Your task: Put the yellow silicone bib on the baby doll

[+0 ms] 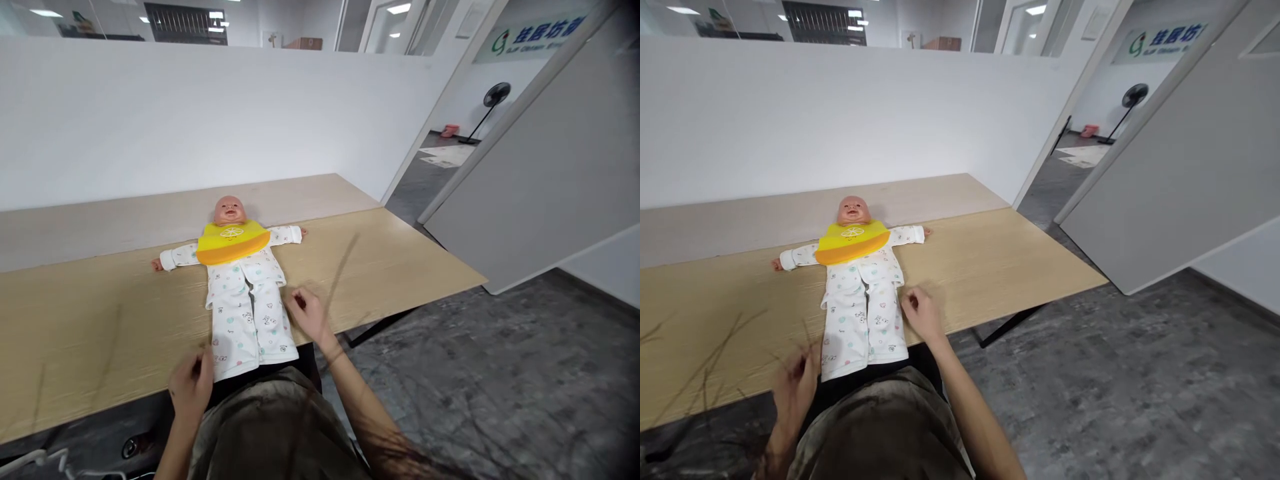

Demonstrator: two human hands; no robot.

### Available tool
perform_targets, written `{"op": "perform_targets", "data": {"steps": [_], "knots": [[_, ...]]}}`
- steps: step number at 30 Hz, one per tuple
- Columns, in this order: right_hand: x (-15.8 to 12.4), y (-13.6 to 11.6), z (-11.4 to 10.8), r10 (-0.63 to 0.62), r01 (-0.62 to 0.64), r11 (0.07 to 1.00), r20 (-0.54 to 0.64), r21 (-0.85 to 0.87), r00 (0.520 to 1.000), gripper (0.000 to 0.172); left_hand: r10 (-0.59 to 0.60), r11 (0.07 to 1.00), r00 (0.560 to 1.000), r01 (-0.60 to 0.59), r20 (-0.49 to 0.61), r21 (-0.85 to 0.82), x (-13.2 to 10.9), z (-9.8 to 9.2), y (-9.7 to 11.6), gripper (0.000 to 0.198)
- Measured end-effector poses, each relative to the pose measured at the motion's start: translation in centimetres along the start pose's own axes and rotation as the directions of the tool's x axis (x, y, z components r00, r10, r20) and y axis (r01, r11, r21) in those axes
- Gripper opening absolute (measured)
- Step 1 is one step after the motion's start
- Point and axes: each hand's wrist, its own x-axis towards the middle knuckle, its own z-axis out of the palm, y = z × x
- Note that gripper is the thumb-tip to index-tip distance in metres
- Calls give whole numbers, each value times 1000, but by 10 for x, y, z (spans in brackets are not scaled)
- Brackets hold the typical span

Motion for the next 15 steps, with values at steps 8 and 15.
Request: {"op": "perform_targets", "data": {"steps": [8,15], "knots": [[-74,-17,12,-91,122,990,-352,68,932,14,628,765,766,-640,136,71,-78,11,56,17],[-110,-68,24,-437,470,883,-372,-3,819,21,636,745,765,-642,100,183,-80,12,34,27]]}}
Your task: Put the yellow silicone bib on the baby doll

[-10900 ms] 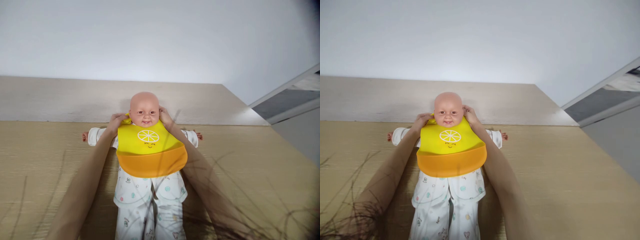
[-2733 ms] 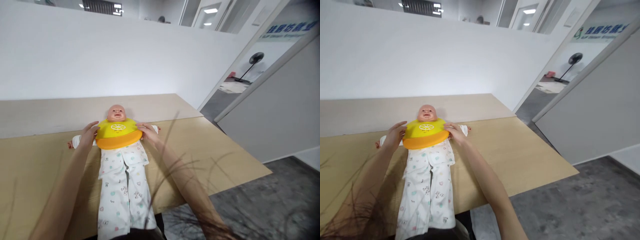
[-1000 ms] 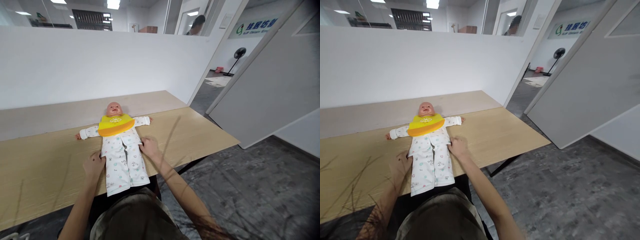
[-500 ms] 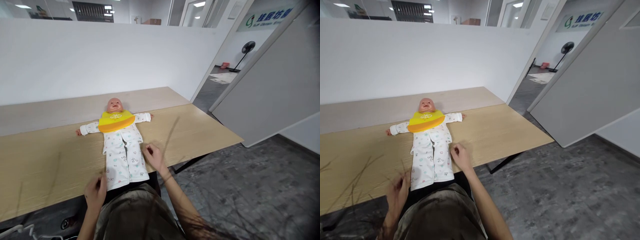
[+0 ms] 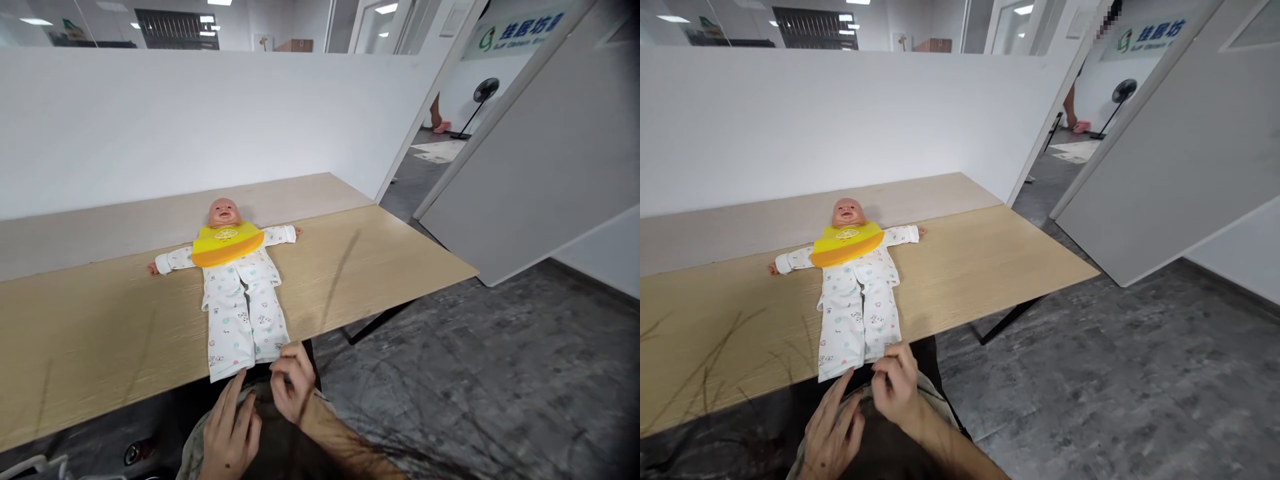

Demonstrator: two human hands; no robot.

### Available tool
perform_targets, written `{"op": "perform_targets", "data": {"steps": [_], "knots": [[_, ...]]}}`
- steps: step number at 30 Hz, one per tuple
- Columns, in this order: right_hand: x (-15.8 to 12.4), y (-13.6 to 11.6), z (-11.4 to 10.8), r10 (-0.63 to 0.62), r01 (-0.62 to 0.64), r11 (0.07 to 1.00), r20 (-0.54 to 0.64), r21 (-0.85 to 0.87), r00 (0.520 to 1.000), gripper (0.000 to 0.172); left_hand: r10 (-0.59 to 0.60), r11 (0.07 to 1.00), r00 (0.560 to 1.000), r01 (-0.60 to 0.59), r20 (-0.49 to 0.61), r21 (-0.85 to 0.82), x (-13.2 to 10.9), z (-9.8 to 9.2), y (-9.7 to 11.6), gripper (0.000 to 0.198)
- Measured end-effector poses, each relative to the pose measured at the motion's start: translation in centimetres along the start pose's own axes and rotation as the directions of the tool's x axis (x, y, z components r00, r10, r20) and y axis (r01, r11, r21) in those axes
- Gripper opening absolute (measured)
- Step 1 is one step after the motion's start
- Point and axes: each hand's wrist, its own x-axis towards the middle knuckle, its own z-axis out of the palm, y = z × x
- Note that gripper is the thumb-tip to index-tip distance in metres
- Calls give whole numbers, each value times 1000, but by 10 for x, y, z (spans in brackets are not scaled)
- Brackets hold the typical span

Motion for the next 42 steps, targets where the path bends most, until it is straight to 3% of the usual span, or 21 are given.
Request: {"op": "perform_targets", "data": {"steps": [2,5,8,10,13,16,21,23,27,31,37,42], "knots": [[3,-10,-4,-114,114,993,120,8,986,22,3,1000,1000,-3,-21,13,-2,1,-4,30],[-5,-11,-13,-215,236,971,326,-24,920,31,-13,996,1000,13,-3,83,-5,5,-4,37],[-29,-2,-20,-150,292,928,486,-230,861,54,-47,987,998,41,39,156,-9,12,0,49],[-48,4,-20,-103,330,873,526,-358,844,66,-70,978,995,55,67,199,-12,16,1,52],[-66,8,-17,-53,330,837,536,-436,843,75,-109,958,991,84,77,274,-11,20,-1,46],[-65,7,-17,-13,286,835,502,-471,865,76,-144,947,984,108,101,302,-5,22,-4,37],[-53,7,-27,-101,254,910,419,-328,902,53,-176,954,974,132,145,270,1,28,-5,32],[-53,11,-31,-146,279,923,431,-264,890,49,-192,956,972,154,136,250,0,31,-5,34],[-58,18,-29,-127,348,881,548,-320,827,61,-226,959,965,196,137,205,-4,34,-6,36],[-65,22,-16,-106,337,866,523,-369,846,70,-227,955,965,193,135,226,-4,34,-7,37],[-61,18,-8,54,201,860,475,-470,878,71,-161,967,982,137,100,217,5,31,-10,28],[-41,17,-12,162,109,883,515,-456,842,60,-113,974,990,94,81,208,12,32,-13,26]]}}
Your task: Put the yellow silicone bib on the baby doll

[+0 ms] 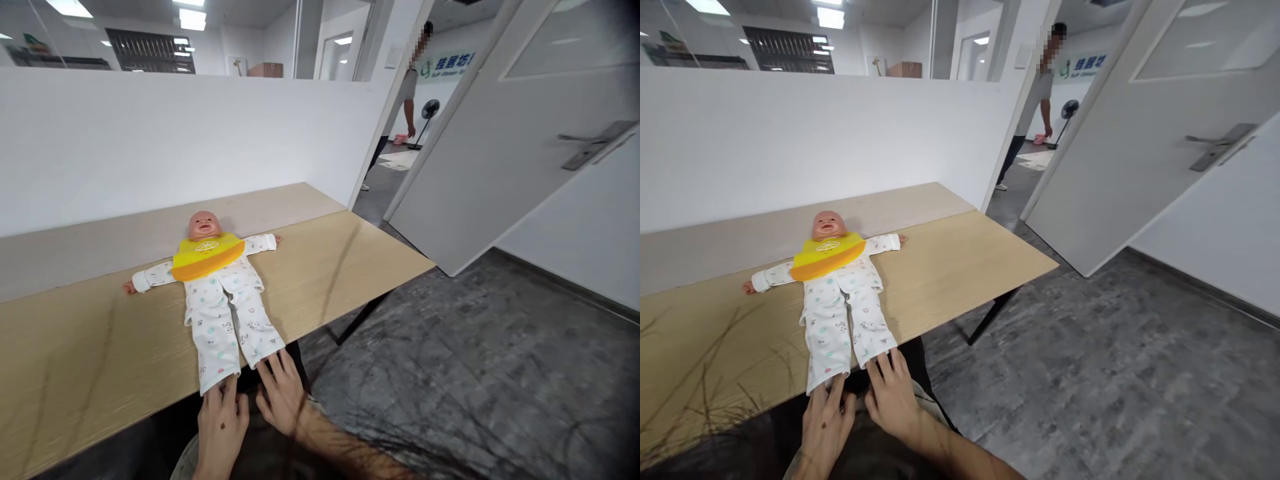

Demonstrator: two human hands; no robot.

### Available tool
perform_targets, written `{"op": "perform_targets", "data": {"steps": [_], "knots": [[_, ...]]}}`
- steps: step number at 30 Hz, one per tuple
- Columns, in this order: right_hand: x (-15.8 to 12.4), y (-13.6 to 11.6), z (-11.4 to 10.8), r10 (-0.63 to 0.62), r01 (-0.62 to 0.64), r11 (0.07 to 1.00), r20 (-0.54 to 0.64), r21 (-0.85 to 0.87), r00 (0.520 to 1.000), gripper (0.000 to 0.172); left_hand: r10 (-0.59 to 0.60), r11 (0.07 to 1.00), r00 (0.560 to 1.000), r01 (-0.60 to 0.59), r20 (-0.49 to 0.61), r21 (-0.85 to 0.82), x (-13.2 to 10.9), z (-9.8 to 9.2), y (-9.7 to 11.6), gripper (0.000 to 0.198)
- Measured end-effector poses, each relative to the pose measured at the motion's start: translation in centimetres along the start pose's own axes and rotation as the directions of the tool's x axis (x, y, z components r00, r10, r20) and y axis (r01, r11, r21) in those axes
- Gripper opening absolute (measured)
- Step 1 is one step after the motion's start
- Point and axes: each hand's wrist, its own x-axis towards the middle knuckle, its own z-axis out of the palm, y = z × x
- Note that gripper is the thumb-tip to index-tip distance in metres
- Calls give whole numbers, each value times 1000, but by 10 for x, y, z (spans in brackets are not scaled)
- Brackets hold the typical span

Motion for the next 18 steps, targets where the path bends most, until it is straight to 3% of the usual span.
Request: {"op": "perform_targets", "data": {"steps": [3,9,14,18], "knots": [[8,-2,-6,-21,20,1000,39,23,999,51,11,1000,1000,-10,18,-16,0,0,2,27],[18,-13,-12,9,-12,996,40,85,999,53,-12,999,998,14,54,-42,-2,-3,6,28],[18,-12,-15,-5,0,998,77,64,997,68,-46,998,997,48,66,-42,-1,-4,7,28],[16,-12,-14,-21,16,998,68,61,997,70,-29,998,998,32,56,-59,-1,-3,9,28]]}}
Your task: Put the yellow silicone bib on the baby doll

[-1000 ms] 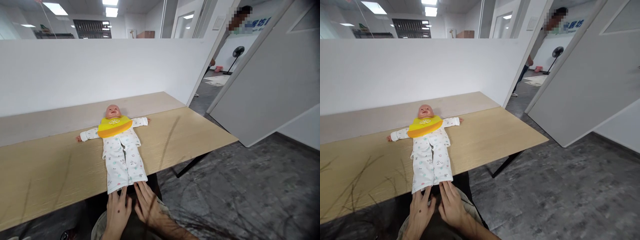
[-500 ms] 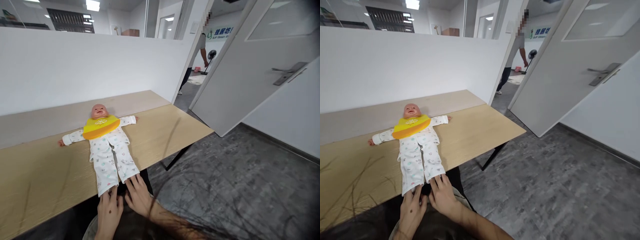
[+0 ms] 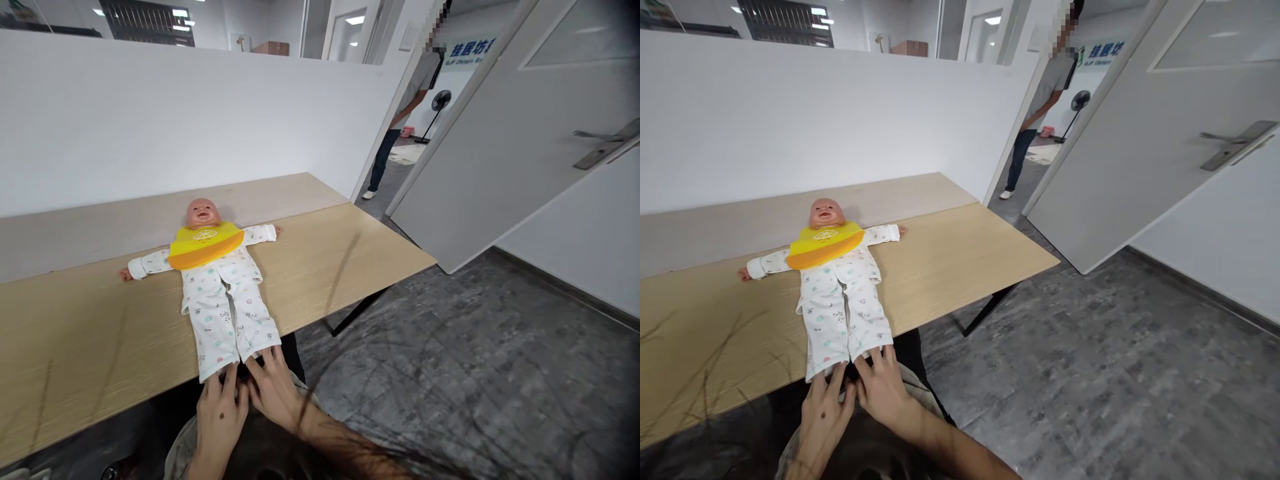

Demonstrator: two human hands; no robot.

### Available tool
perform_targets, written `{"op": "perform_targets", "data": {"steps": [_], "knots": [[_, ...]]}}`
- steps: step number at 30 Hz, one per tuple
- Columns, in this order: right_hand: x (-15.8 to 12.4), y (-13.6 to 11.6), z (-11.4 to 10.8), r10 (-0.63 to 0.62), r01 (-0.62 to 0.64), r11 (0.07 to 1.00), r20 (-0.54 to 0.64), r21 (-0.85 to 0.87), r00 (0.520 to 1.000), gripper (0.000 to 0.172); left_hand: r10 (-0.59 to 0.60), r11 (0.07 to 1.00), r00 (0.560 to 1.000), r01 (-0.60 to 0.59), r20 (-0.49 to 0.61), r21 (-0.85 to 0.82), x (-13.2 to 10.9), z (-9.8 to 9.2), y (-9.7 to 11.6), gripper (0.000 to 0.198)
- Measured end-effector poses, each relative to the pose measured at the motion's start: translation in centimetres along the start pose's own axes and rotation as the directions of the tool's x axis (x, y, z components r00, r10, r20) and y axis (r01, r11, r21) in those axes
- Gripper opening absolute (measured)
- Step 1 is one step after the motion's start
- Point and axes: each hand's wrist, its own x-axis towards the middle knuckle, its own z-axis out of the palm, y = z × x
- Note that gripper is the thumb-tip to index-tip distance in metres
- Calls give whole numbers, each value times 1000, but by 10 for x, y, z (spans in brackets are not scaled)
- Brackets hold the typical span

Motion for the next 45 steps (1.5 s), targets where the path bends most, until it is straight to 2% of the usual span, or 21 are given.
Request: {"op": "perform_targets", "data": {"steps": [5,11,15,20,24,29,33,36,39,41,43,45], "knots": [[-1,-1,2,-17,18,1000,-30,22,999,72,-15,1000,1000,14,23,13,-6,1,5,34],[-4,2,5,-17,16,999,7,39,1000,70,-4,1000,998,3,56,23,-11,2,10,38],[-8,7,8,16,-16,999,-4,34,1000,75,39,999,998,-39,44,5,-10,4,12,38],[-9,6,7,11,-11,1000,30,13,999,81,3,1000,998,-3,59,-1,-9,3,11,38],[-8,0,9,13,-14,1000,77,16,997,77,1,1000,999,-2,51,19,-12,0,5,40],[-11,2,14,-4,3,999,35,32,999,72,41,999,998,-43,42,31,-17,-1,3,43],[-21,5,5,-62,62,998,-9,24,998,72,45,999,998,-45,39,-1,-18,-11,13,48],[-35,6,-10,-107,108,994,-51,18,993,63,80,991,997,-81,-15,-110,-14,-28,17,45],[-47,12,-25,-113,130,987,-166,99,980,48,153,947,980,-183,-131,-265,-6,-47,4,41],[-47,24,-32,-129,189,955,-254,228,959,43,184,910,966,-236,-179,-340,2,-54,-16,39],[-35,43,-38,-128,234,913,-310,334,942,40,77,911,972,-159,-221,-380,13,-53,-43,33],[-9,67,-42,-22,146,910,-305,389,952,31,-143,905,974,58,-173,-422,30,-44,-74,22]]}}
